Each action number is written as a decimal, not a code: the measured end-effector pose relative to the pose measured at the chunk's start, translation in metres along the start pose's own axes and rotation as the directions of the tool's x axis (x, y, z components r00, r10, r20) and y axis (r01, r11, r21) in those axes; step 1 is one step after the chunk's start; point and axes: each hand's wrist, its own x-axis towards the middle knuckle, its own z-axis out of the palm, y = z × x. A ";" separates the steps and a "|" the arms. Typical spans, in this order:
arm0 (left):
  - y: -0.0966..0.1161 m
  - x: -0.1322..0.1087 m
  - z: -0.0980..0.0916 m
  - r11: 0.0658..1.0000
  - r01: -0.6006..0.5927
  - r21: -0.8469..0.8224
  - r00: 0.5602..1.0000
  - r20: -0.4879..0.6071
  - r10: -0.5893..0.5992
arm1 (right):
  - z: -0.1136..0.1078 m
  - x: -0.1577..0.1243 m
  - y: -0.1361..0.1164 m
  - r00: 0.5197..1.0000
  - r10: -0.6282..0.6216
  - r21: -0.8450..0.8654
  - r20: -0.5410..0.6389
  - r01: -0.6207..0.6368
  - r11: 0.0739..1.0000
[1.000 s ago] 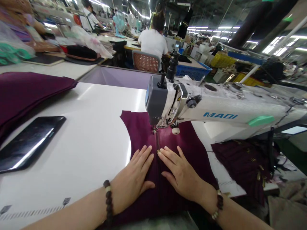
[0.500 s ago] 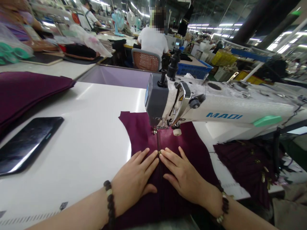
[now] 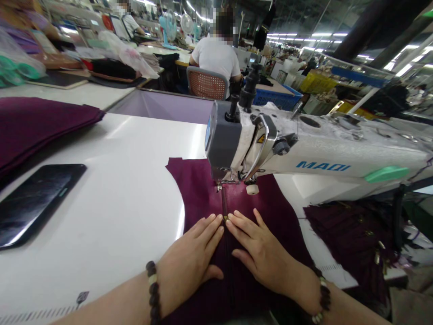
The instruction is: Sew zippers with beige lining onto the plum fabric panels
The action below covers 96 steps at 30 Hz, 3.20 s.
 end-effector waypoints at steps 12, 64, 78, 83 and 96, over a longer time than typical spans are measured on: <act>-0.004 0.006 -0.003 0.998 -0.024 0.050 1.000 0.010 0.023 | 0.001 0.006 0.002 1.000 0.028 -0.009 0.013 -0.028 1.000; -0.016 0.012 0.001 0.997 -0.011 0.080 0.988 -0.153 0.023 | 0.009 0.028 -0.001 0.961 0.262 -0.005 -0.087 -0.263 0.965; -0.008 0.001 0.002 0.996 -0.086 0.037 0.987 -0.136 0.090 | 0.008 0.023 0.003 0.987 0.158 -0.032 -0.044 -0.159 0.987; -0.009 0.005 -0.001 0.998 -0.058 0.033 0.992 -0.110 0.062 | 0.006 0.028 0.006 0.986 0.164 -0.042 -0.031 -0.166 0.985; -0.032 0.022 0.000 0.998 -0.033 -0.045 0.995 -0.093 0.028 | 0.002 0.050 0.028 0.988 0.145 0.002 -0.057 -0.145 0.989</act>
